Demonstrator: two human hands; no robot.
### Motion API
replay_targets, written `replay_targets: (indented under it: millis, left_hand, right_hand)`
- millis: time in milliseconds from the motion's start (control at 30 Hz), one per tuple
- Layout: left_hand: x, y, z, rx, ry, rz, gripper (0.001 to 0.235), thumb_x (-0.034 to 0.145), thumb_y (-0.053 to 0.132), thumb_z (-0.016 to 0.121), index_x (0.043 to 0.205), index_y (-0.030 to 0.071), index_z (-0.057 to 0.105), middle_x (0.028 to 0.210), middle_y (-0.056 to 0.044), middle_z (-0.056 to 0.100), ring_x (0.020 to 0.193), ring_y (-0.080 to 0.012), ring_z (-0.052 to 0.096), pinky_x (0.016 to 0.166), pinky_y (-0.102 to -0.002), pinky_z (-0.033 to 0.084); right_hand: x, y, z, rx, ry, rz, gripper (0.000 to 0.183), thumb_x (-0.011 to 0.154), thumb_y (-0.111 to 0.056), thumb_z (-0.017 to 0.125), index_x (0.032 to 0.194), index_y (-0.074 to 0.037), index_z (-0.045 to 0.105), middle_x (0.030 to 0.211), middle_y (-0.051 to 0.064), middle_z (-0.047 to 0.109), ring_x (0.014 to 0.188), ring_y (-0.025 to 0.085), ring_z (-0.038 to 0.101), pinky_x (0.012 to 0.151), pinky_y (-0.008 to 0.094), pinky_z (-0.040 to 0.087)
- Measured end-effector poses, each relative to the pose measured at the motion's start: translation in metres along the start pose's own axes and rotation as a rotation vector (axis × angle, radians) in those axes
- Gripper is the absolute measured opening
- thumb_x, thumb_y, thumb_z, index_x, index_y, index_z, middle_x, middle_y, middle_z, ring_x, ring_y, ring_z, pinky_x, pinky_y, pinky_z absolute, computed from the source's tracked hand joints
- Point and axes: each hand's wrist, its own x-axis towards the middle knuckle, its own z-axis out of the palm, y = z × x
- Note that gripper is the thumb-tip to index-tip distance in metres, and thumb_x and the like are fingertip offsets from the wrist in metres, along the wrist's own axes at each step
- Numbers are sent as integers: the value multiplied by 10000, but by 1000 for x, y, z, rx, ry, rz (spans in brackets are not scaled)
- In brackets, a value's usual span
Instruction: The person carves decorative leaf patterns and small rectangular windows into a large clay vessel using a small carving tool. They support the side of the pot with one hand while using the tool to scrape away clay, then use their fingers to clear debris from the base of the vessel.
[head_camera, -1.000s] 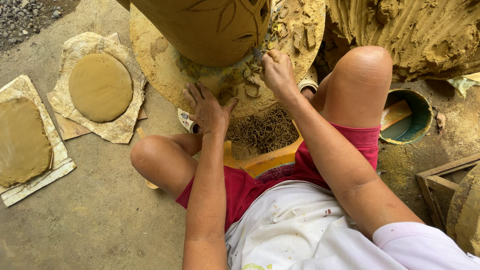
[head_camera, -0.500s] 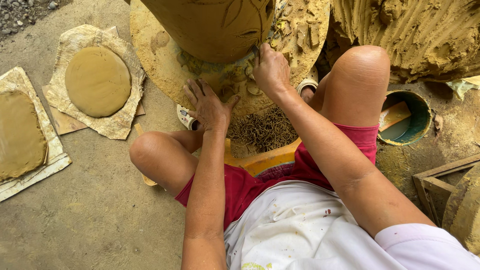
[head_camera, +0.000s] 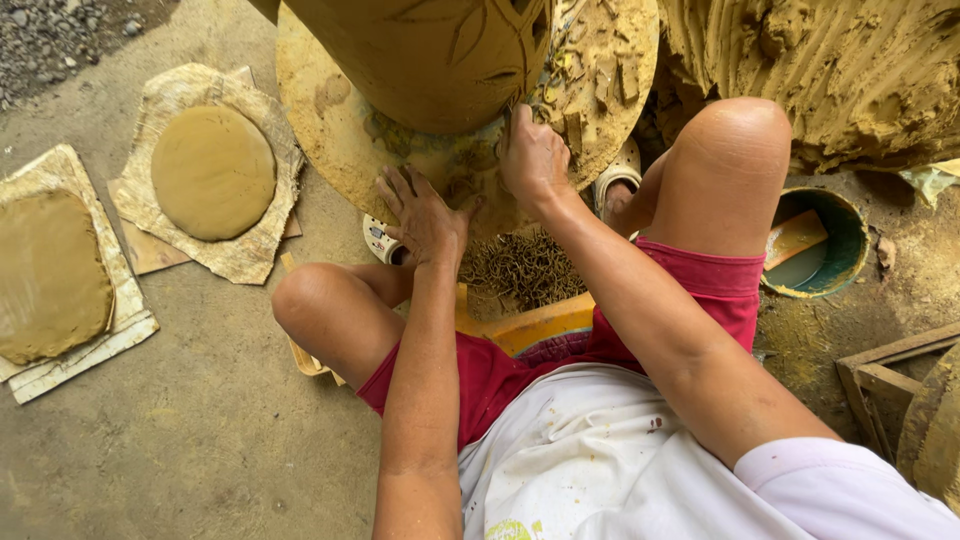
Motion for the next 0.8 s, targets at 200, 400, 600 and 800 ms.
replay_targets:
  millis: [200, 400, 600, 800]
  left_hand:
    - [0, -6, 10, 46, 118, 92, 1233, 742, 681, 866, 1565, 0, 250, 1650, -226, 75, 1522, -390, 37, 1105, -833, 210]
    - [2, -2, 2, 47, 27, 44, 1281, 701, 662, 862, 1585, -15, 230, 1670, -236, 69, 1549, -409, 39, 1068, -815, 288]
    - [0, -2, -1, 69, 32, 43, 1254, 707, 674, 845, 1584, 4, 249, 1680, -225, 76, 1558, -402, 42, 1051, -824, 305]
    - [3, -3, 3, 87, -9, 33, 1255, 723, 694, 824, 1586, 6, 227, 1669, -235, 46, 1546, -410, 21, 1026, -831, 311]
  right_hand:
    - [-38, 22, -42, -4, -108, -8, 259, 1126, -195, 419, 939, -73, 550, 586, 22, 475, 469, 149, 383, 399, 356, 333]
    - [12, 45, -73, -500, 310, -516, 224, 1098, -181, 583, 893, -141, 666, 671, 10, 564, 573, 120, 485, 443, 298, 399]
    - [22, 49, -61, -590, 320, -598, 114, 1025, -110, 628, 977, -143, 726, 771, 28, 652, 645, 112, 597, 492, 289, 477]
    - [18, 49, -56, -552, 361, -558, 121, 1009, -66, 641, 1000, -137, 739, 716, 21, 629, 617, 116, 603, 471, 297, 484]
